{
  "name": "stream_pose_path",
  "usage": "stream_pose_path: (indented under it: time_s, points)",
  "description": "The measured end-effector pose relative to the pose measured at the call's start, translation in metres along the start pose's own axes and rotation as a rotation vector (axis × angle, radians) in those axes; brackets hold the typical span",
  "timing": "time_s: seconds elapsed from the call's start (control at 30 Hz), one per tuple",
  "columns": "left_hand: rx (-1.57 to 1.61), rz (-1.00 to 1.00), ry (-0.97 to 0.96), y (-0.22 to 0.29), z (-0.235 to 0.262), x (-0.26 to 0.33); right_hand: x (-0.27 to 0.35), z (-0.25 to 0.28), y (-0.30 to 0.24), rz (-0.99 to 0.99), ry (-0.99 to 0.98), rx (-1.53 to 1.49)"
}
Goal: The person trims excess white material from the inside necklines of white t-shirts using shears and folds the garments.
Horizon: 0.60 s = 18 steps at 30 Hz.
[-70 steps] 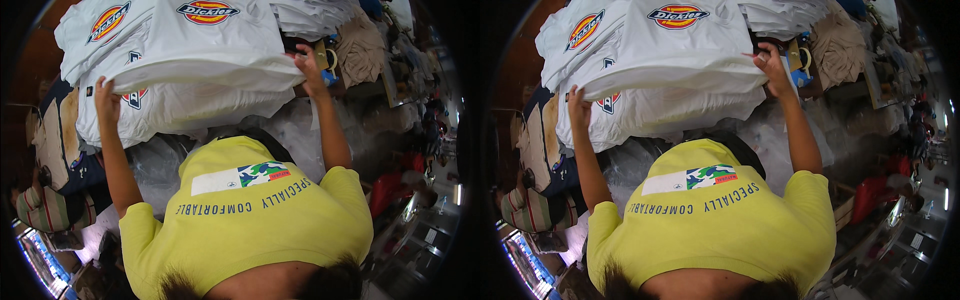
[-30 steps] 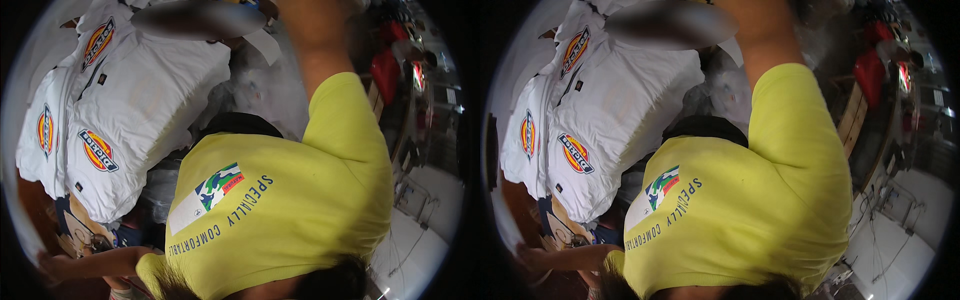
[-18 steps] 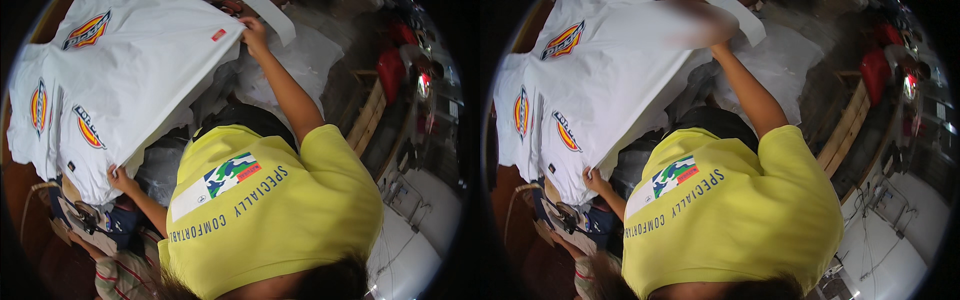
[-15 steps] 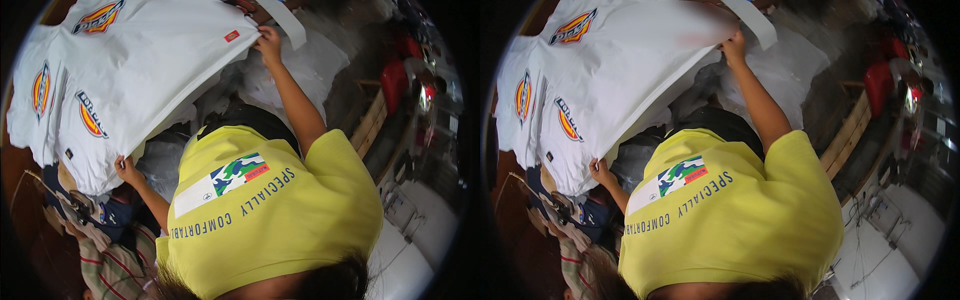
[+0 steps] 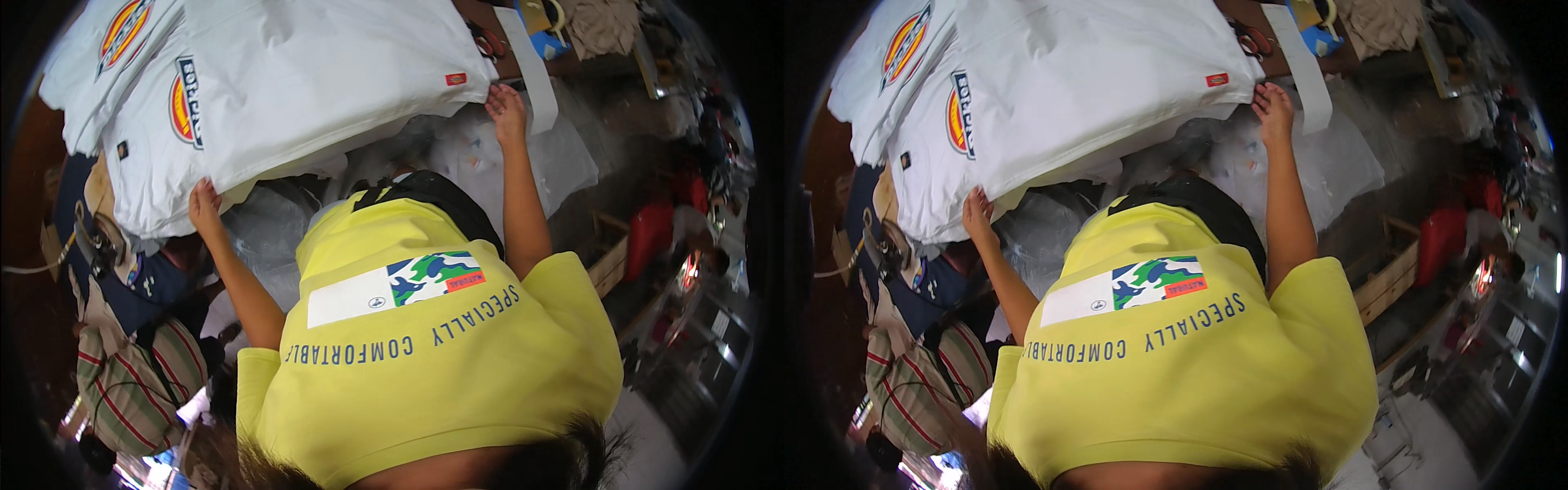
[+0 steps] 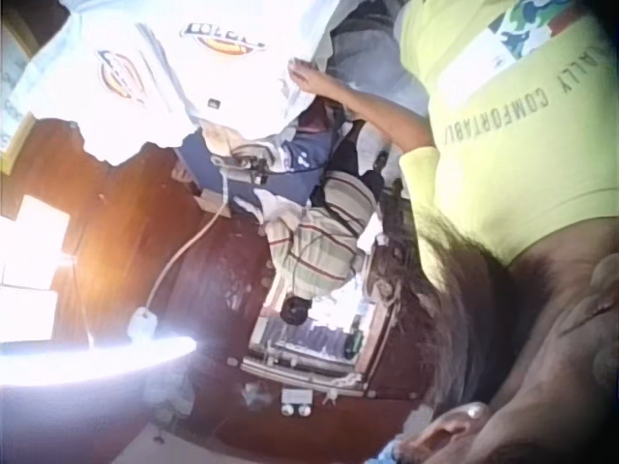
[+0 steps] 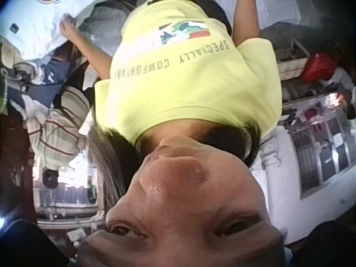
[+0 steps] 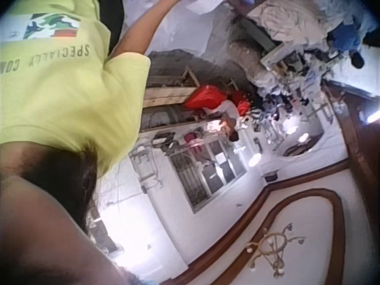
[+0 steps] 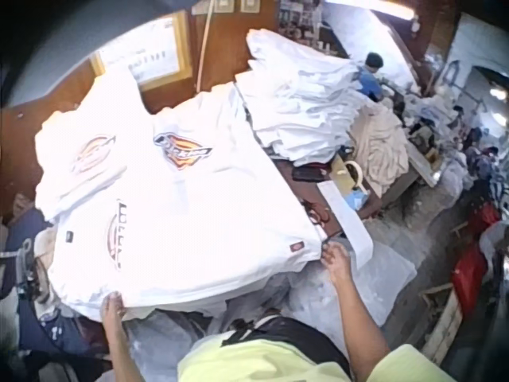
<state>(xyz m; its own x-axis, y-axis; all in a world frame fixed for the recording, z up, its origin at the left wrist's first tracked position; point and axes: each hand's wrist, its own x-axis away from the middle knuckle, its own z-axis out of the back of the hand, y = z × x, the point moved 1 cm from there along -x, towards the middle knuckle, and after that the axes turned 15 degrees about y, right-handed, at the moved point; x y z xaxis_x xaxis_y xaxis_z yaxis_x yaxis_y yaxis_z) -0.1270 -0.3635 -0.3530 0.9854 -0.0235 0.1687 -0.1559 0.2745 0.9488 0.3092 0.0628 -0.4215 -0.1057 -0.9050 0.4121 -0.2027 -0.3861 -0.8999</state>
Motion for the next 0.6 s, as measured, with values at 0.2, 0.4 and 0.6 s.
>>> stream_pose_path:
  time_s: [0.2,0.4,0.6]
  points:
    - [-0.062,0.158,-0.131,0.012,-0.010,0.007,0.009,-0.023,-0.025,0.083,-0.116,0.450]
    - [0.238,0.214,-0.111,0.003,-0.001,0.013,-0.008,-0.004,-0.011,-0.048,-0.297,0.438]
    - [0.339,0.181,-0.052,-0.009,0.000,0.014,-0.015,0.014,-0.014,-0.240,-0.383,0.136]
